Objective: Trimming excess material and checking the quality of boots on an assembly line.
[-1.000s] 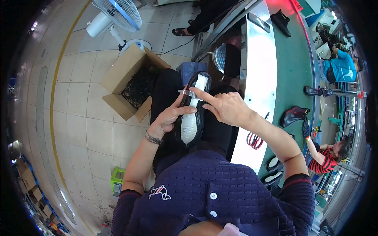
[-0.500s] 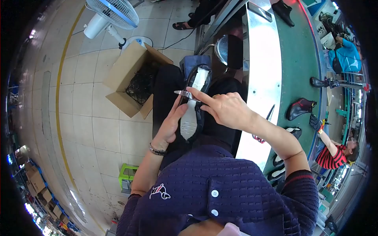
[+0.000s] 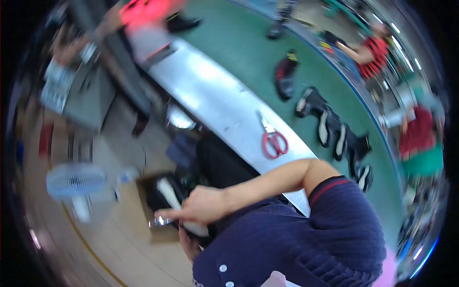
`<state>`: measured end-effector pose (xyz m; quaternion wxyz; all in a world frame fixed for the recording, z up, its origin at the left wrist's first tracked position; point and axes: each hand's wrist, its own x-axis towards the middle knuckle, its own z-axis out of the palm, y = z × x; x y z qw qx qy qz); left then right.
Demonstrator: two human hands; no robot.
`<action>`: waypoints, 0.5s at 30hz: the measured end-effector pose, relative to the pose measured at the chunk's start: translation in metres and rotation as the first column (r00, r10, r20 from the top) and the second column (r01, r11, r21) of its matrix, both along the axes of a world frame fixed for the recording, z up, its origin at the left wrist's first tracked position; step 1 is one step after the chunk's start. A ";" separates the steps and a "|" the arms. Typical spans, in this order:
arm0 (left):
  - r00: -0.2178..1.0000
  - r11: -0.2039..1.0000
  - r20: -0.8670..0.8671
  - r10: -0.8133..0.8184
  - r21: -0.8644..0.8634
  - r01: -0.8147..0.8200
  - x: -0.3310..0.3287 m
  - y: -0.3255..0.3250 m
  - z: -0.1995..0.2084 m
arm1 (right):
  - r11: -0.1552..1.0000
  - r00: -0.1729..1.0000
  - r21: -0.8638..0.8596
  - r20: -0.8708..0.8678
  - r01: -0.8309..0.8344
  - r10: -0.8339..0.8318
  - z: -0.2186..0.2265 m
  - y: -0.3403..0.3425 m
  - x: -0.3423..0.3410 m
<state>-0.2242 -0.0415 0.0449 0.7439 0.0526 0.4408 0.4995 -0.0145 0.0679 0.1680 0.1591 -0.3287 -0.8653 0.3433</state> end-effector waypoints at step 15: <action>0.781 0.700 0.114 -0.614 0.535 0.472 0.115 0.139 0.067 | 0.791 0.775 -0.233 -0.176 0.566 -0.607 -0.061 -0.042 0.088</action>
